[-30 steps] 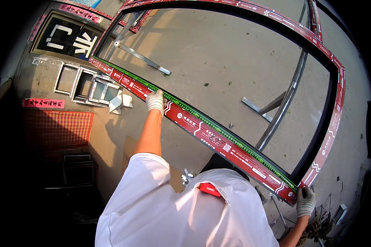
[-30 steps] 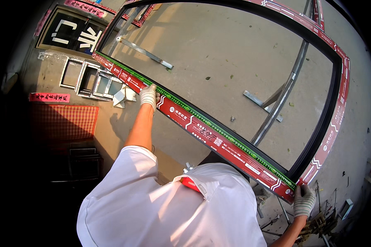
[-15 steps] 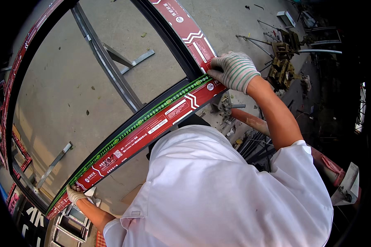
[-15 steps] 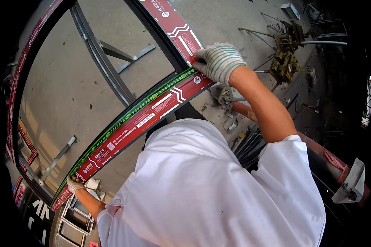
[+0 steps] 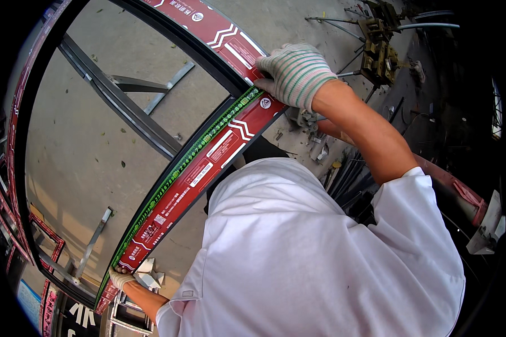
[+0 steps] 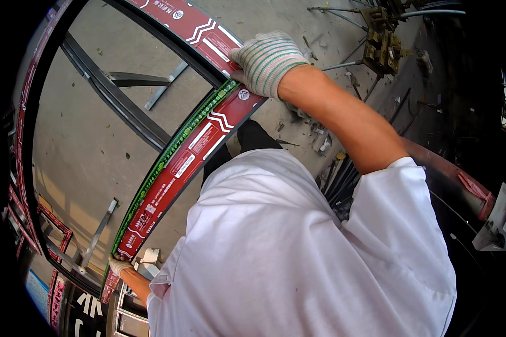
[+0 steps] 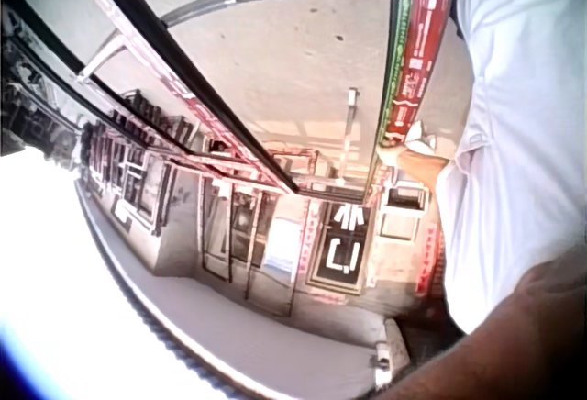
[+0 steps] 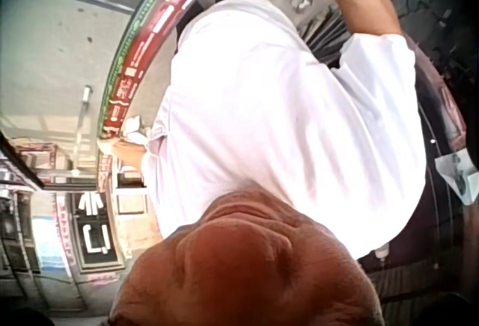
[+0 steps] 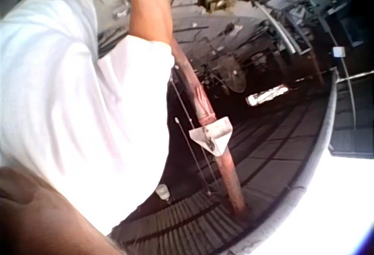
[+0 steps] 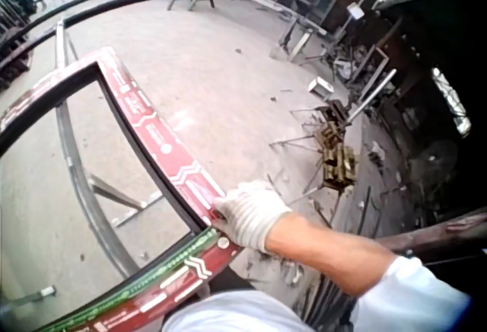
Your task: The person measures a large window frame with a tape measure, then moves to a pile of aluminum profiles. They measure and mark a profile, place it on a miter saw, and prepare to cut it. The person handles the tape measure and profile throughout.
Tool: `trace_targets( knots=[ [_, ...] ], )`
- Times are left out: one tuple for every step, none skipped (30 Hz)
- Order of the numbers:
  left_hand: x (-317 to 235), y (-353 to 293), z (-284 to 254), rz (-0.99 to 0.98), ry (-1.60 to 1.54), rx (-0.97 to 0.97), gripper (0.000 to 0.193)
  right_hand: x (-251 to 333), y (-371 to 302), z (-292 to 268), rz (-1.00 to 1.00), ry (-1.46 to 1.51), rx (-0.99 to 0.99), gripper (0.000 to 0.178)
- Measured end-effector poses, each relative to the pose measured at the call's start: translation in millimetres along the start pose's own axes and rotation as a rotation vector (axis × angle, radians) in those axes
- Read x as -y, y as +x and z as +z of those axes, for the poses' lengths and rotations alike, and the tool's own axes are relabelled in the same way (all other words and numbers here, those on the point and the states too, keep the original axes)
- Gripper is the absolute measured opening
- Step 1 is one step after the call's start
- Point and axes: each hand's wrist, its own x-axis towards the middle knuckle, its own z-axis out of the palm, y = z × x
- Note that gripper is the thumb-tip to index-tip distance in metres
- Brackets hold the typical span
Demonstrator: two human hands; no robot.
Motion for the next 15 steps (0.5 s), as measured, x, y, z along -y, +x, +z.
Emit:
trace_targets(
  knots=[
    [0,0,2,0.005,0.006,0.009,0.032,-1,0,2,-0.003,-0.005,-0.011,0.037],
    [0,-1,3,0.008,0.016,0.003,0.032,0,-1,1,0.005,-0.003,-0.014,0.037],
    [0,-2,3,0.009,0.022,0.002,0.032,0,-1,3,0.001,-0.006,-0.034,0.035],
    [0,-2,3,0.01,0.028,0.001,0.032,-1,-1,6,-0.003,-0.007,-0.054,0.034],
    [-1,-3,4,0.011,0.033,-0.001,0.032,-2,-2,9,-0.007,-0.009,-0.074,0.032],
    [-1,-3,1,0.018,0.029,0.027,0.034,-1,-2,9,0.009,0.001,-0.068,0.033],
    [-1,-2,-1,0.015,0.023,0.032,0.034,1,-3,7,0.023,0.013,-0.064,0.035],
    [-2,-1,-3,0.013,0.016,0.036,0.035,1,-2,6,0.036,0.024,-0.06,0.036],
    [-3,1,-4,0.01,0.009,0.041,0.036,0,-2,8,0.023,0.025,-0.091,0.033],
    [-4,-8,1,-0.025,0.025,0.032,0.038,-1,-3,9,0.013,0.023,-0.121,0.031],
    [-4,-7,3,-0.024,0.029,0.032,0.038,-1,-4,10,0.003,0.02,-0.15,0.028],
    [-4,-8,5,-0.022,0.033,0.033,0.039,-1,-5,11,0.006,0.017,-0.142,0.028],
    [-4,-8,5,-0.018,0.034,0.028,0.039,-2,-4,11,0.004,0.016,-0.136,0.028],
    [-5,-8,4,-0.02,0.034,0.024,0.039,-2,-3,10,0.003,0.015,-0.13,0.028],
    [-6,-7,4,-0.021,0.034,0.021,0.039,-2,-2,8,0.009,0.017,-0.104,0.028]
  ],
)
